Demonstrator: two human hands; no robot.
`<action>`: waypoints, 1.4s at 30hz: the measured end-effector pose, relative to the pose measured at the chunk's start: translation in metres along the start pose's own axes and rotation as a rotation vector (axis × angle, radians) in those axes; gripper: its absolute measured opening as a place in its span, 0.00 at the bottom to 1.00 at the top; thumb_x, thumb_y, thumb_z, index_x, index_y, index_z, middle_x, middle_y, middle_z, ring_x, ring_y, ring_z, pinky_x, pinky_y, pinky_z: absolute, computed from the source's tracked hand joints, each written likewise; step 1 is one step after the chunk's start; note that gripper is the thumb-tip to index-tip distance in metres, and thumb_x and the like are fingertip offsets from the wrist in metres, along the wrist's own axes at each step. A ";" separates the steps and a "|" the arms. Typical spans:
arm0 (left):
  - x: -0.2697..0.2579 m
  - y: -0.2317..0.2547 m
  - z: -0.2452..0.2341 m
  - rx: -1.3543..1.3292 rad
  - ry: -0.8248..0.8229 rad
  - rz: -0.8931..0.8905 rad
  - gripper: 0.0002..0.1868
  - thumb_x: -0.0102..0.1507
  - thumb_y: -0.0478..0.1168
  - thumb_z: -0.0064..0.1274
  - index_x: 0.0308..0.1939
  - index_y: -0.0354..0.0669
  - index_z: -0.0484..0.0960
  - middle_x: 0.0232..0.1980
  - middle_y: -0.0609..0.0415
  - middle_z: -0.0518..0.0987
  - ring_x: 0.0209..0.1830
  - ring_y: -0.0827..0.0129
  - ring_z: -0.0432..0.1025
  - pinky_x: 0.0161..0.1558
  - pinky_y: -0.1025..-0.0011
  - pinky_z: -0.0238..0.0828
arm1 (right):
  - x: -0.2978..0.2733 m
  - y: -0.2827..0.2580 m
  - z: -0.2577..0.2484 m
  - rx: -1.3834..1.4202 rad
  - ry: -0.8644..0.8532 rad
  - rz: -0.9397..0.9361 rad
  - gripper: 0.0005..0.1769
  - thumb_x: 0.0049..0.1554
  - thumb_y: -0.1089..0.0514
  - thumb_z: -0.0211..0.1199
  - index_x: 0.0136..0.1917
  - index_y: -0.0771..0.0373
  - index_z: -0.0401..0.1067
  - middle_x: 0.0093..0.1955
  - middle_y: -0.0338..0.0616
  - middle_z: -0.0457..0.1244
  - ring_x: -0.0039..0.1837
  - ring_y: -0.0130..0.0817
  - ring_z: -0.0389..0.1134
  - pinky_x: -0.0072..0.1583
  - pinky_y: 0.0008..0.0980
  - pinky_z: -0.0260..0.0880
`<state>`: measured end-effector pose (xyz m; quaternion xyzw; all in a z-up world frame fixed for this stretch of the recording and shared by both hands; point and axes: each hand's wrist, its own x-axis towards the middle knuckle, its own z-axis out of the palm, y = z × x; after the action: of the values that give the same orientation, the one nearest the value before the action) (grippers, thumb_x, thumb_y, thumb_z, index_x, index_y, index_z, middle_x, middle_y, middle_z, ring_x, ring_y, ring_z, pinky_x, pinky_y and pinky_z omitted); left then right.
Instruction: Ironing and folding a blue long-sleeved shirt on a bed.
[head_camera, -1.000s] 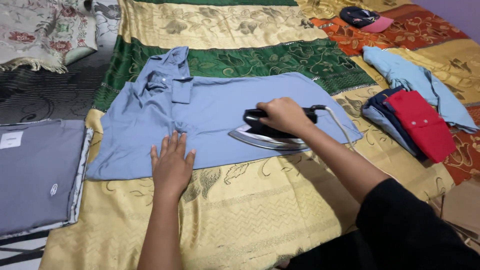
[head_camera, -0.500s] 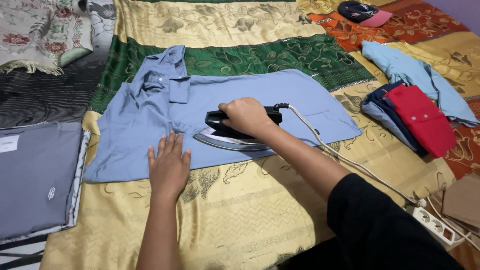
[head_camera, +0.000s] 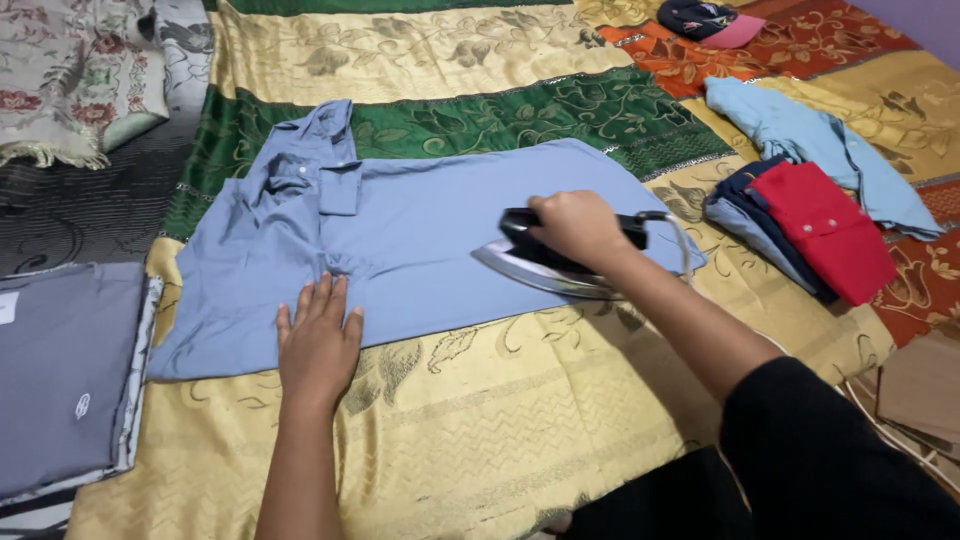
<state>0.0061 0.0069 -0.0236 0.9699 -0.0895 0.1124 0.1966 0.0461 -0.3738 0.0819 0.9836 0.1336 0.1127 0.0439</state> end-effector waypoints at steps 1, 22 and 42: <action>0.000 0.000 0.000 0.001 0.001 0.004 0.31 0.69 0.54 0.38 0.75 0.50 0.65 0.80 0.55 0.60 0.81 0.61 0.50 0.77 0.51 0.33 | -0.006 0.010 -0.001 0.000 0.002 0.003 0.16 0.51 0.47 0.69 0.48 0.57 0.77 0.38 0.51 0.70 0.42 0.53 0.73 0.47 0.51 0.73; 0.003 -0.009 0.006 0.036 -0.004 0.023 0.32 0.69 0.56 0.36 0.76 0.52 0.64 0.81 0.57 0.59 0.81 0.63 0.48 0.77 0.51 0.33 | -0.149 0.204 0.016 -0.203 -0.019 0.775 0.16 0.59 0.47 0.65 0.52 0.59 0.80 0.46 0.57 0.72 0.49 0.56 0.75 0.50 0.52 0.76; 0.023 -0.024 -0.038 -0.526 -0.257 -0.143 0.27 0.63 0.51 0.54 0.64 0.43 0.78 0.66 0.44 0.80 0.67 0.57 0.74 0.67 0.61 0.68 | -0.139 0.280 0.051 -0.227 -0.142 0.902 0.31 0.56 0.35 0.66 0.54 0.65 0.82 0.52 0.62 0.72 0.54 0.60 0.75 0.51 0.57 0.75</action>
<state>0.0260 0.0408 0.0079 0.8958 -0.0714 -0.0524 0.4355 -0.0017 -0.6834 0.0362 0.9378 -0.3234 0.0668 0.1067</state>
